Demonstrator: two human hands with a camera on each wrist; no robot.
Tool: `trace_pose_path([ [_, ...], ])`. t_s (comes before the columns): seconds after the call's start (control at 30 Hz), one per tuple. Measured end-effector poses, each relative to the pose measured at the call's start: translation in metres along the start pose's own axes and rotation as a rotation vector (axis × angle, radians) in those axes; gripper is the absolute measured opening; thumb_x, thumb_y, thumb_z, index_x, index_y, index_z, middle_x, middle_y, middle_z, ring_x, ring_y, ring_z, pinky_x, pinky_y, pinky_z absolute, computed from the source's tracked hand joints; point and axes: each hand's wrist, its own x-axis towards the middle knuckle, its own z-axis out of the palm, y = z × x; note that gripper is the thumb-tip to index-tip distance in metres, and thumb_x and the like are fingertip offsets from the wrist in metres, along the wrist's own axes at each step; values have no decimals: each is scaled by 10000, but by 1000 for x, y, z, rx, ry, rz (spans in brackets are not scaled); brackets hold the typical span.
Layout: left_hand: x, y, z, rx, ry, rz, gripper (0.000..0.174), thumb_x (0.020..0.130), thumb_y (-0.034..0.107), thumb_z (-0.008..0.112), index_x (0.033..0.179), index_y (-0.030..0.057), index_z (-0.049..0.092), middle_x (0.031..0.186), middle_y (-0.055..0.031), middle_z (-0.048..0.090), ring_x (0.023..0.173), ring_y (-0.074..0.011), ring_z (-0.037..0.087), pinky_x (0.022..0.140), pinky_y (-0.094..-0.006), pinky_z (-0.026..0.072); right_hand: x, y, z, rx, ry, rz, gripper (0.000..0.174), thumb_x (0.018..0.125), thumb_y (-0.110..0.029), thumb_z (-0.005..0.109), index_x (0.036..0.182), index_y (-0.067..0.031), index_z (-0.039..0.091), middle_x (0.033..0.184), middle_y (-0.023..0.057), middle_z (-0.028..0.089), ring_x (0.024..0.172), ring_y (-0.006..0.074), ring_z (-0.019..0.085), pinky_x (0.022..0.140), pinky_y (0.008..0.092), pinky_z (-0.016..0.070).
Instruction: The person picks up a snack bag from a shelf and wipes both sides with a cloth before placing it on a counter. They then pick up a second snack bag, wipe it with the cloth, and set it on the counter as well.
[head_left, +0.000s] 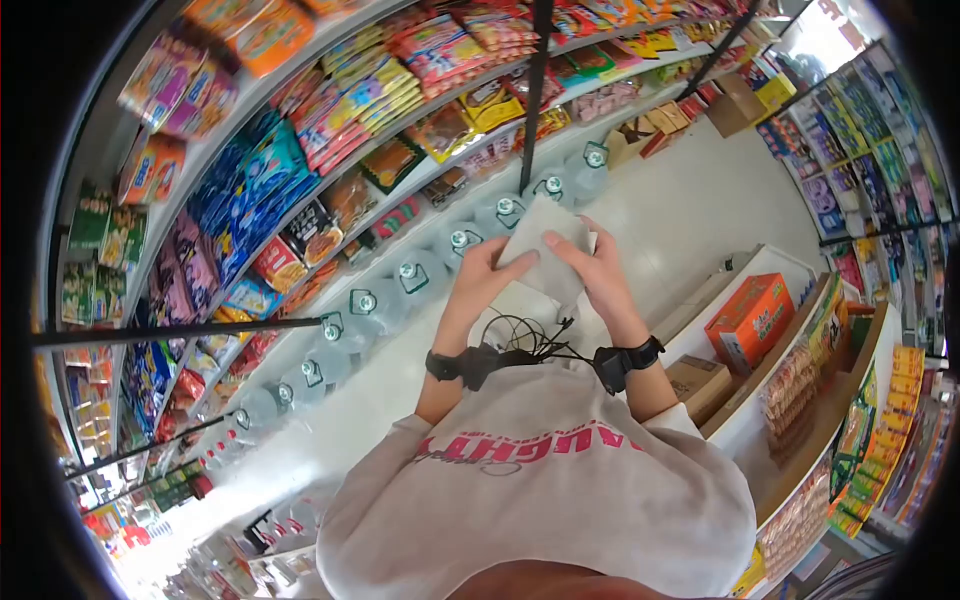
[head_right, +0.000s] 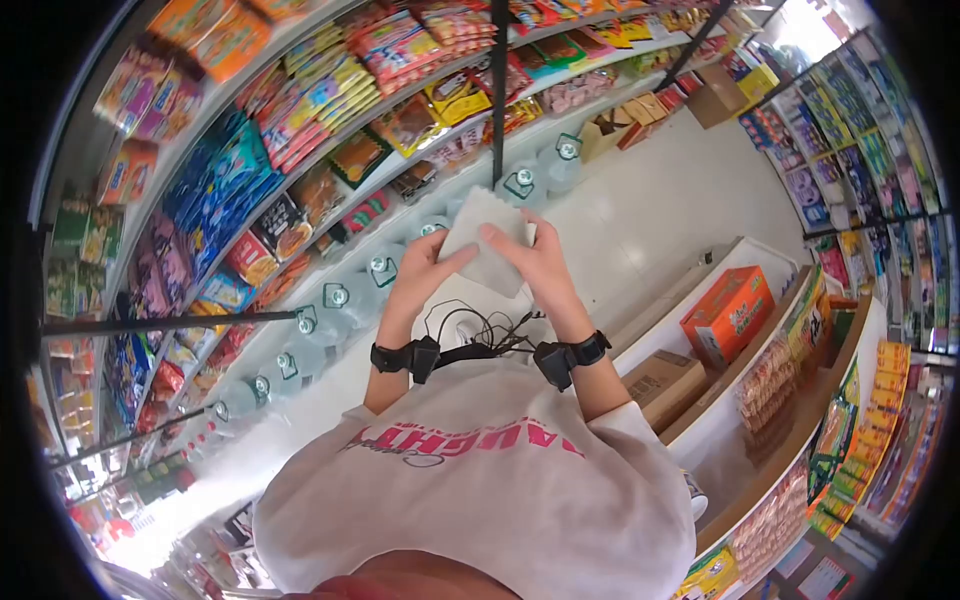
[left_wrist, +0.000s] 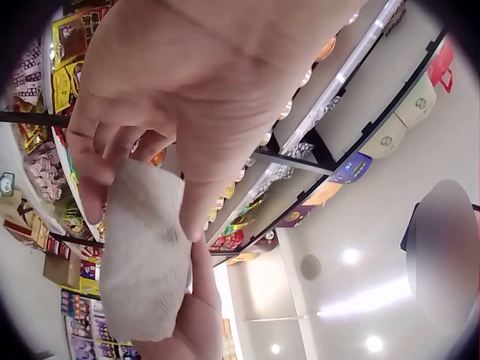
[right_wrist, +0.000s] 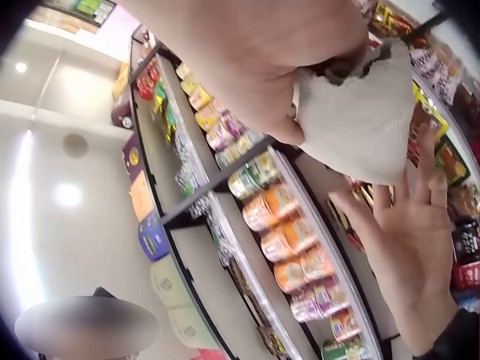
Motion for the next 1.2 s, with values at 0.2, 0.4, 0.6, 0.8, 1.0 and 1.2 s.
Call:
trace_pose_path([
  [0.2,6,20,-33,-48,203,-37,299,905,285,745,1016,8,719,815,36,671,700,-32,558,609,-212,412,39,19,23,327,-195,65,532,922,-195,727,1333,71,520,1244,121,641,1105,178,636,931,320,519],
  [0.4,58,15,-42,-30,193,-127,339,911,338,731,1029,19,732,838,33,680,727,-39,564,634,-219,414,101,49,12,653,-464,468,544,1013,-417,554,1426,-69,480,1354,40,595,1226,169,571,1036,393,456],
  [0.6,111,22,-36,64,67,-236,363,903,351,731,1045,17,725,866,29,680,760,-47,569,639,-225,418,137,67,-9,853,-551,525,536,1026,-480,496,1450,-154,465,1381,10,571,1277,172,539,1072,404,432],
  [0.8,156,13,-49,231,7,-252,335,868,311,765,997,7,706,837,21,655,731,-52,553,603,-230,408,174,71,-17,632,-350,432,483,999,-363,609,1389,-91,524,1275,42,625,1146,151,608,930,296,500],
  [1.0,203,-59,-110,297,-79,-367,344,854,319,774,1026,36,682,878,24,648,749,-43,533,619,-217,401,232,149,6,-92,-207,266,366,990,-259,609,1257,-9,605,1012,77,688,879,117,623,802,267,502],
  [1.2,227,-146,-185,158,25,-451,319,889,291,739,1058,25,685,910,-7,676,797,-71,590,663,-230,444,306,242,59,-271,-140,58,385,947,-238,614,1221,33,609,923,108,700,827,188,654,773,334,523],
])
